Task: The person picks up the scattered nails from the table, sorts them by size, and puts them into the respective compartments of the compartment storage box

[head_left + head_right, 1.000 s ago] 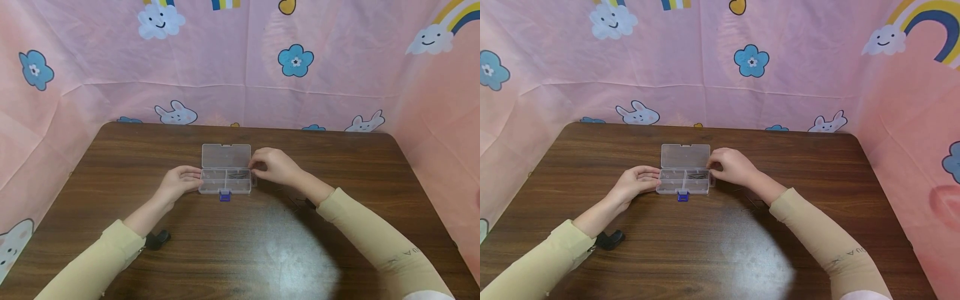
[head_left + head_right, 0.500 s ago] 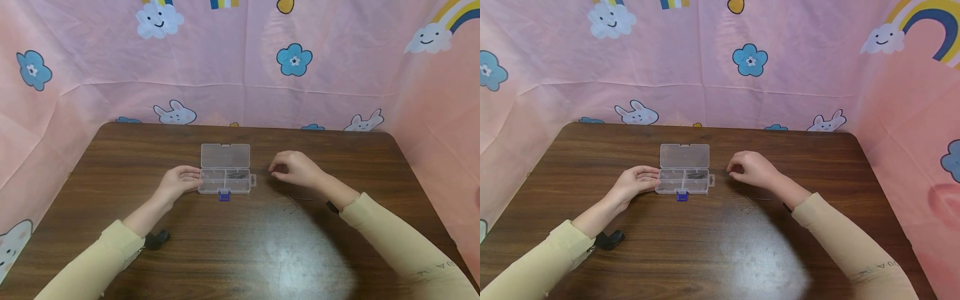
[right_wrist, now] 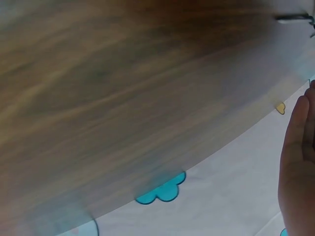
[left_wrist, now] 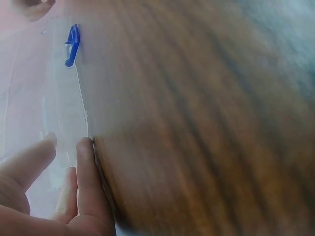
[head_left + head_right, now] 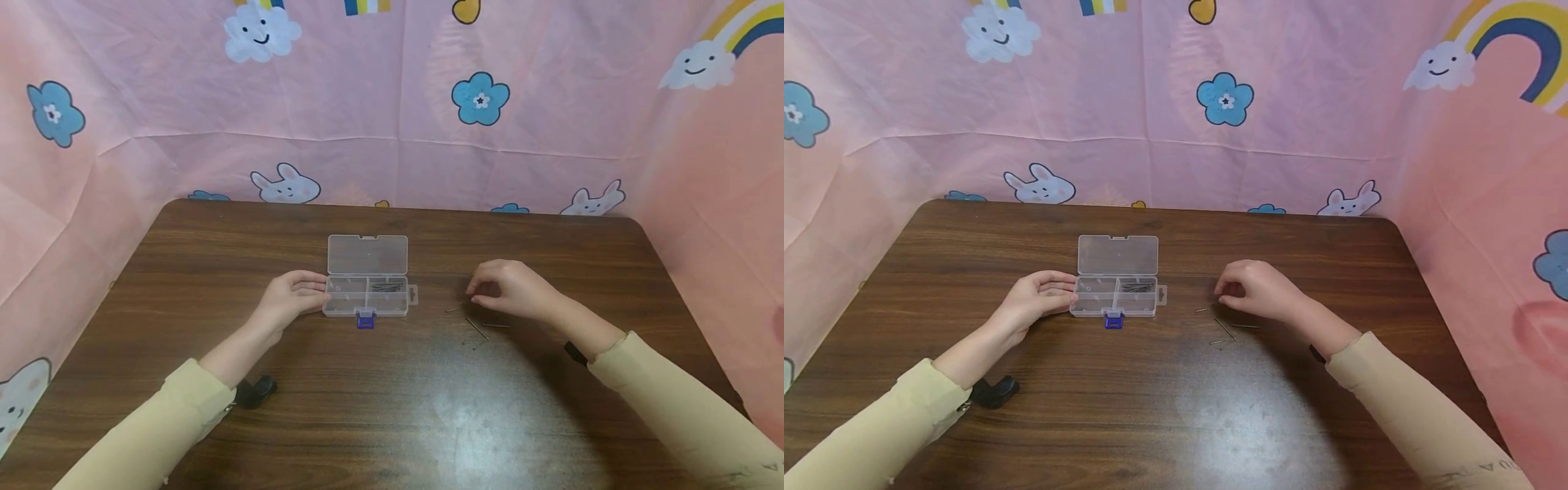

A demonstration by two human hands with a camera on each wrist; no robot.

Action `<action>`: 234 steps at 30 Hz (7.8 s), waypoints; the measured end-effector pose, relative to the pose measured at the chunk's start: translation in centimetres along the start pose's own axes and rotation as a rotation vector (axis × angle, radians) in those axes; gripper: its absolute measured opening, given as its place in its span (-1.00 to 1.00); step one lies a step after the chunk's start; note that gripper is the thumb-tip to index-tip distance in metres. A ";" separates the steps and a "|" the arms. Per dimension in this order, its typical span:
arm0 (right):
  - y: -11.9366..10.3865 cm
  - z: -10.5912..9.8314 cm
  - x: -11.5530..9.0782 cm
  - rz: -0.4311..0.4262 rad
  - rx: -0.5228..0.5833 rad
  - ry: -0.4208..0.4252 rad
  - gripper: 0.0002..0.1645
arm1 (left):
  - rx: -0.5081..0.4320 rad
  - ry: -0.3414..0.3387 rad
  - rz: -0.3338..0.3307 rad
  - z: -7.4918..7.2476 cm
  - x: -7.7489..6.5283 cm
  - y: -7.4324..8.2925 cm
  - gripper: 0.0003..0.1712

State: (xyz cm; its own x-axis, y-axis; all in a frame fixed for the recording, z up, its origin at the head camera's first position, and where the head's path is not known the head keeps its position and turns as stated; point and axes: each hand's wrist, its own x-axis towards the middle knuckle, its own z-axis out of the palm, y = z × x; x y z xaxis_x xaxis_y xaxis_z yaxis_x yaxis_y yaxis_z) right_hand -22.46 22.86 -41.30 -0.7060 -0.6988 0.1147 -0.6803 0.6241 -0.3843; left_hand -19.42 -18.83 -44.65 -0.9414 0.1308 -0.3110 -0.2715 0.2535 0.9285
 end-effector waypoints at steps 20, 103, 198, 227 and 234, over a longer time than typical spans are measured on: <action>1.5 0.3 -3.2 0.034 0.092 -0.052 -0.82 | 0.059 0.000 0.007 -0.1 0.2 0.1 -0.39; -2.0 1.4 7.2 -0.115 0.095 -0.017 -0.89 | 0.072 0.010 -0.003 -0.2 0.2 0.1 -0.38; -2.0 1.8 4.5 -0.079 0.031 -0.050 -0.90 | 0.056 0.001 -0.006 -0.2 0.4 -0.2 -0.40; 0.0 1.9 -1.5 0.023 0.071 -0.091 -0.88 | 0.080 -0.003 -0.002 -0.3 0.2 0.0 -0.39; 0.2 2.3 -1.8 0.028 0.081 -0.095 -0.88 | 0.076 -0.003 -0.002 -0.4 0.1 -0.1 -0.39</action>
State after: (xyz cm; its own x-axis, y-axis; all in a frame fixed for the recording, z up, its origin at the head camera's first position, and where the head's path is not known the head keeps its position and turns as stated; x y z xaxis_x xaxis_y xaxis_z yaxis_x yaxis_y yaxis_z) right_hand -20.90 23.45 -43.64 -0.7000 -0.7140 0.0173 -0.6398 0.6161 -0.4594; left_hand -19.58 -19.20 -44.73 -0.9402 0.1325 -0.3139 -0.2577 0.3260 0.9096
